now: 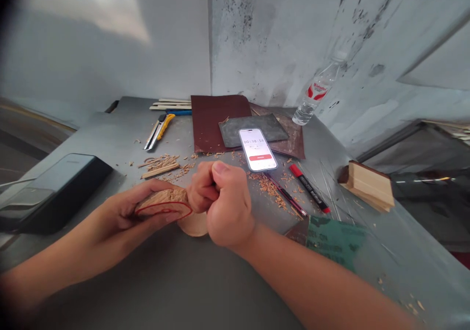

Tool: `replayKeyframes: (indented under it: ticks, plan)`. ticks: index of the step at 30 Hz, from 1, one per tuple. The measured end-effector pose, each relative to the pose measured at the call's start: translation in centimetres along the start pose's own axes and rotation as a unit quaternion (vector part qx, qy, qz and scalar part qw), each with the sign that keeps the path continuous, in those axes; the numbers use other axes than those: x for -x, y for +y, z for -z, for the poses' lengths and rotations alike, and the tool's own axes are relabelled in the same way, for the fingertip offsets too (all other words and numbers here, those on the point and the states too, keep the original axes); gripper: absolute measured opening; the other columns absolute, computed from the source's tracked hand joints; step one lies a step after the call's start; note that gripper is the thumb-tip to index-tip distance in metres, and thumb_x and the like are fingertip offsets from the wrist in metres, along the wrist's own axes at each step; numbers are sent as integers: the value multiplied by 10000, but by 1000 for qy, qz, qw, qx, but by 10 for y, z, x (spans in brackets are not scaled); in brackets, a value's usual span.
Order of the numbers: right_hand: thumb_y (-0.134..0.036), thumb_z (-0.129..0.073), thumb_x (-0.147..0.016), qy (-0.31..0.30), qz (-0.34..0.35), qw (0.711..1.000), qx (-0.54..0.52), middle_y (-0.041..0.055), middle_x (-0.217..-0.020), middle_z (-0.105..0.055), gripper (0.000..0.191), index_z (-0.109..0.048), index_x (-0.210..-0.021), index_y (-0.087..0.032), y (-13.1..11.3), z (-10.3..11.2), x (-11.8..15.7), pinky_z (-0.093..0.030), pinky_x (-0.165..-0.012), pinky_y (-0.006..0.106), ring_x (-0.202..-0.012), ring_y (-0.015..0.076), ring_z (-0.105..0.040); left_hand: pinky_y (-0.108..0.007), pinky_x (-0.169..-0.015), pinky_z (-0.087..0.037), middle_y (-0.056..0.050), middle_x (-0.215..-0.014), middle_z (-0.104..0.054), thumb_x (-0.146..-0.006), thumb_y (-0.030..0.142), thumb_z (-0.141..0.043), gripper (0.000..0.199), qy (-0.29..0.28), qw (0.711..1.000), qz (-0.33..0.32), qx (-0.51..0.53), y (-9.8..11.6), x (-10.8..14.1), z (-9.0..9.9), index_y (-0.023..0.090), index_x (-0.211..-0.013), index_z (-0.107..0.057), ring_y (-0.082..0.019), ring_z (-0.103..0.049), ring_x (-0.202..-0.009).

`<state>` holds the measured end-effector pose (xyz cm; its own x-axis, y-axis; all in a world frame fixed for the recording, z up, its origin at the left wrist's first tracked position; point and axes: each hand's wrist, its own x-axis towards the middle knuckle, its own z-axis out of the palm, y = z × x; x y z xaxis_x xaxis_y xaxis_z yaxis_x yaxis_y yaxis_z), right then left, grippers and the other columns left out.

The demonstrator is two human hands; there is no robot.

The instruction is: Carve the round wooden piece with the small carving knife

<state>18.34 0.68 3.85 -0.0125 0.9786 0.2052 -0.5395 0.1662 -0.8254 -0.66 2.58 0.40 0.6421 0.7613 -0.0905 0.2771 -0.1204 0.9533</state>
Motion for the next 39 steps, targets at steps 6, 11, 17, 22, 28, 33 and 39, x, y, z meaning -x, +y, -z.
replayKeyframes:
  ticks: [6,11,17,22,28,33,39]
  plan:
    - [-400,-489,-865,17,-1,1000,-8,-83,-449,-215,453,-277,-500,-235,6,3,-1,-177,-419,261,-393,72,-151,-269,-769,-551,-50,-1110,-724,-992,417,-610,318,8,1000,6,-4,1,1,-2,241,-1255,-574,-218,-689,-1000]
    - [-420,-459,-919,16,3,1000,13,-77,-474,-245,451,-348,-523,-233,14,7,1,-198,-433,269,-411,85,-193,-258,-738,-542,-37,-1029,-722,-993,415,-608,292,17,1000,1,8,0,1,-5,236,-1223,-591,-214,-682,-976]
    - [-381,-468,-852,11,-28,1000,-4,-87,-442,-203,414,-281,-509,-243,-1,6,-4,-166,-398,246,-387,78,-138,-281,-780,-554,-62,-1135,-732,-978,409,-622,300,11,1000,2,11,3,-2,-3,233,-1221,-610,-230,-681,-1028]
    - [-354,-484,-832,3,-6,1000,-13,-80,-453,-180,414,-254,-512,-226,-20,-1,-3,-175,-420,248,-407,74,-125,-301,-802,-561,-68,-1098,-739,-968,447,-627,346,21,999,23,39,3,-3,-3,220,-1227,-589,-231,-696,-1000]
    - [-381,-466,-873,12,-4,1000,5,-79,-460,-194,436,-273,-513,-230,-2,1,1,-179,-432,264,-412,81,-160,-283,-776,-546,-48,-1067,-725,-977,446,-630,315,20,998,26,44,3,-1,-5,228,-1201,-587,-218,-686,-997]
    - [-398,-441,-903,12,-2,999,32,-72,-464,-223,439,-310,-517,-235,13,7,3,-192,-451,290,-423,93,-182,-267,-754,-533,-48,-1084,-707,-982,454,-627,310,14,998,19,53,4,0,-5,230,-1194,-589,-218,-671,-1029]
    - [-346,-470,-878,-10,-15,1000,21,-74,-468,-177,432,-268,-514,-229,-19,-3,-1,-175,-450,291,-417,87,-142,-276,-773,-539,-45,-1071,-731,-970,445,-647,329,23,997,34,69,5,-3,-5,219,-1200,-589,-212,-685,-988]
